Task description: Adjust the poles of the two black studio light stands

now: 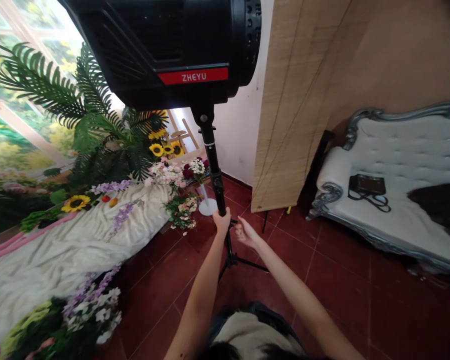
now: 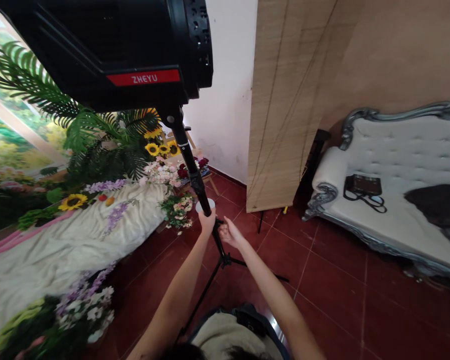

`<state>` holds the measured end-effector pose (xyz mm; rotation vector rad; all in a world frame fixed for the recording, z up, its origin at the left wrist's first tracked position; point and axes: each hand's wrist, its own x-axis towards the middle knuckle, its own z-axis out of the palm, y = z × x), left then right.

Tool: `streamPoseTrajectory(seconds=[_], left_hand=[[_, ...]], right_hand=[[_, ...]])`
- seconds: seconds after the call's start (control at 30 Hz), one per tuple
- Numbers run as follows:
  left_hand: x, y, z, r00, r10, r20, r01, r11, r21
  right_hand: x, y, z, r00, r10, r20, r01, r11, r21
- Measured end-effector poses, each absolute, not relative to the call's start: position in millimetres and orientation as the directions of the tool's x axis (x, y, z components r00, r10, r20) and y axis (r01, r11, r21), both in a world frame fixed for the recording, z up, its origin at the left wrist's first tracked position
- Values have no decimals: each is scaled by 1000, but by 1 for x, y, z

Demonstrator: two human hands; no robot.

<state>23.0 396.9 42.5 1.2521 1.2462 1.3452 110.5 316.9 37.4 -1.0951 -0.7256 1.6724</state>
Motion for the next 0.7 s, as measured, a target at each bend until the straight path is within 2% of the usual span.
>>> streamPoseTrajectory(seconds=[0.07, 0.13, 0.2, 0.3, 0.4, 0.5, 0.6, 0.7], left_hand=[[23, 396, 43, -92, 992, 90, 20, -88, 996], [23, 396, 43, -97, 992, 84, 8, -84, 996], [23, 396, 43, -104, 990, 93, 5, -93, 996], [24, 396, 44, -117, 989, 87, 9, -86, 996], [24, 395, 45, -136, 988, 71, -3, -73, 997], [25, 394, 47, -135, 988, 81, -7, -83, 997], [25, 393, 49, -131, 989, 70, -6, -71, 997], [25, 391, 51, -123, 990, 64, -17, -67, 998]], right_hand=[[114, 312, 39, -7, 949, -316, -160, -313, -936], [119, 308, 43, 132, 982, -138, 170, -159, -972], [123, 305, 46, 160, 985, 64, 492, -24, -870], [128, 307, 50, 70, 981, 181, 772, 62, -633], [133, 315, 50, -47, 972, 230, 870, 153, -468], [139, 324, 47, -162, 954, 251, 865, 260, -428], [140, 330, 37, -182, 946, 269, 778, 306, -549], [133, 334, 22, -52, 963, 263, 620, 238, -748]])
